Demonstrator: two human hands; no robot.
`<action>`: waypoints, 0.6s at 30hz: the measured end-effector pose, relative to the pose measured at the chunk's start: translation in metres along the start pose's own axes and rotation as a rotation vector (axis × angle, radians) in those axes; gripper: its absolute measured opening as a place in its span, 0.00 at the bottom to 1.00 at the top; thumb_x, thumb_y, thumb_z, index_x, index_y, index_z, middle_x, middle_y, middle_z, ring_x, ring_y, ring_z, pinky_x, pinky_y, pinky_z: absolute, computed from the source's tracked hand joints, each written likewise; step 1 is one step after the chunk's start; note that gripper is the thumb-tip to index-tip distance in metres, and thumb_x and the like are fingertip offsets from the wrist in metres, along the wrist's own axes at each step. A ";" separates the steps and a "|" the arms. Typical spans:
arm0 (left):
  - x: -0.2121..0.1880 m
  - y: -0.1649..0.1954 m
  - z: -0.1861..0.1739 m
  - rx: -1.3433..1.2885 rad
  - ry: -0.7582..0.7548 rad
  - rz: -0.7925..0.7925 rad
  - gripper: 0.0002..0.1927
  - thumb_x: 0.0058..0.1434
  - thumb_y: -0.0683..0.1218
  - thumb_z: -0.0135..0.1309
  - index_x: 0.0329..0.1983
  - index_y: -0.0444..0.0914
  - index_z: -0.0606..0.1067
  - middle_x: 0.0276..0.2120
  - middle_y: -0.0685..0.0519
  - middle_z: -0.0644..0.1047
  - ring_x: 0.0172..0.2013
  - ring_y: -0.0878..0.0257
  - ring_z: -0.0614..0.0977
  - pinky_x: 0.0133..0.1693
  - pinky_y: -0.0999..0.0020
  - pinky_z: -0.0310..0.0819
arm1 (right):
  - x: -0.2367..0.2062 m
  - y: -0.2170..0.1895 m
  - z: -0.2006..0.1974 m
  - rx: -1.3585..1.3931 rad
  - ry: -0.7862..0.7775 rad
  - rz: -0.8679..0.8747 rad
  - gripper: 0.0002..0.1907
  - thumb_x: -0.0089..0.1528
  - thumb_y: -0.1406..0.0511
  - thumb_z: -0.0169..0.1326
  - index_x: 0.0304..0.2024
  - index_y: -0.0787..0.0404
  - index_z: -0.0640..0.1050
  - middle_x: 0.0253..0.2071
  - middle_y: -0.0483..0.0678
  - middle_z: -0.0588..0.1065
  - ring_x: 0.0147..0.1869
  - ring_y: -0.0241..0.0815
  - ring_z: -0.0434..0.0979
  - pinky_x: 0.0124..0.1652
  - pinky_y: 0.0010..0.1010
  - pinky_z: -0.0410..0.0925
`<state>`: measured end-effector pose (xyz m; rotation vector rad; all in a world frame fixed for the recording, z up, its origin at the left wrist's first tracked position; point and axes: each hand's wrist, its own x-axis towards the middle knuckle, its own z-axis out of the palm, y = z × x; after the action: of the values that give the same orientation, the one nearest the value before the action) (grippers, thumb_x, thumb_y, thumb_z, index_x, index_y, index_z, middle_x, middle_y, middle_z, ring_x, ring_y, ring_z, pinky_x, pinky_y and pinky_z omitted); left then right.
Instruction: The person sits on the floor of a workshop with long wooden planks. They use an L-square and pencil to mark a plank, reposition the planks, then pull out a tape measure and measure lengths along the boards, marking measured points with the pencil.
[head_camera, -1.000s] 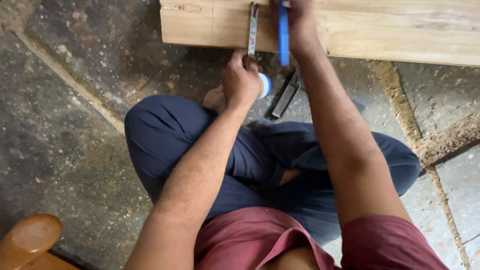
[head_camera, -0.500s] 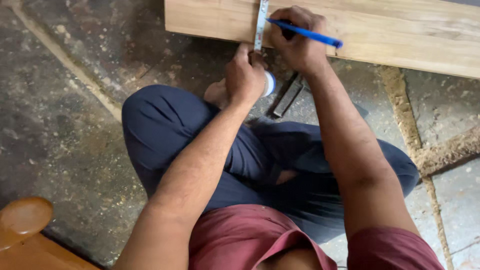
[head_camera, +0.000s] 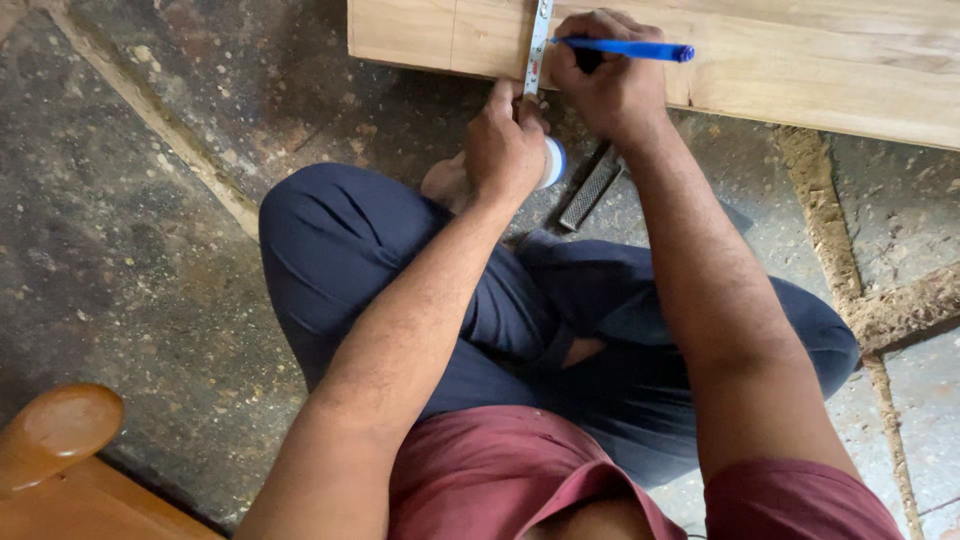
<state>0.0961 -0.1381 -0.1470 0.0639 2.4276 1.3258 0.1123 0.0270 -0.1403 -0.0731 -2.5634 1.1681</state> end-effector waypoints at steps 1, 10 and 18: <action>-0.001 0.001 -0.001 -0.014 -0.004 -0.010 0.06 0.65 0.47 0.51 0.41 0.42 0.75 0.26 0.52 0.84 0.34 0.50 0.88 0.36 0.52 0.78 | 0.000 -0.001 0.000 -0.019 -0.010 0.011 0.07 0.63 0.71 0.62 0.44 0.61 0.81 0.38 0.53 0.80 0.39 0.50 0.83 0.41 0.37 0.74; -0.001 0.007 -0.002 0.000 0.001 -0.071 0.07 0.65 0.47 0.51 0.41 0.42 0.77 0.26 0.50 0.84 0.34 0.49 0.87 0.35 0.51 0.77 | -0.003 0.004 0.008 -0.014 -0.003 0.078 0.06 0.65 0.69 0.64 0.42 0.63 0.80 0.35 0.53 0.79 0.35 0.48 0.79 0.37 0.36 0.72; -0.005 0.017 -0.009 -0.064 -0.021 0.063 0.07 0.67 0.45 0.50 0.38 0.38 0.76 0.25 0.50 0.83 0.32 0.51 0.87 0.35 0.54 0.78 | -0.009 0.021 -0.056 0.867 0.333 0.351 0.04 0.70 0.76 0.52 0.42 0.65 0.77 0.32 0.51 0.76 0.33 0.42 0.77 0.32 0.34 0.75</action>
<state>0.0949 -0.1369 -0.1271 0.1378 2.3823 1.4214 0.1364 0.0805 -0.1241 -0.4744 -1.6243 2.0835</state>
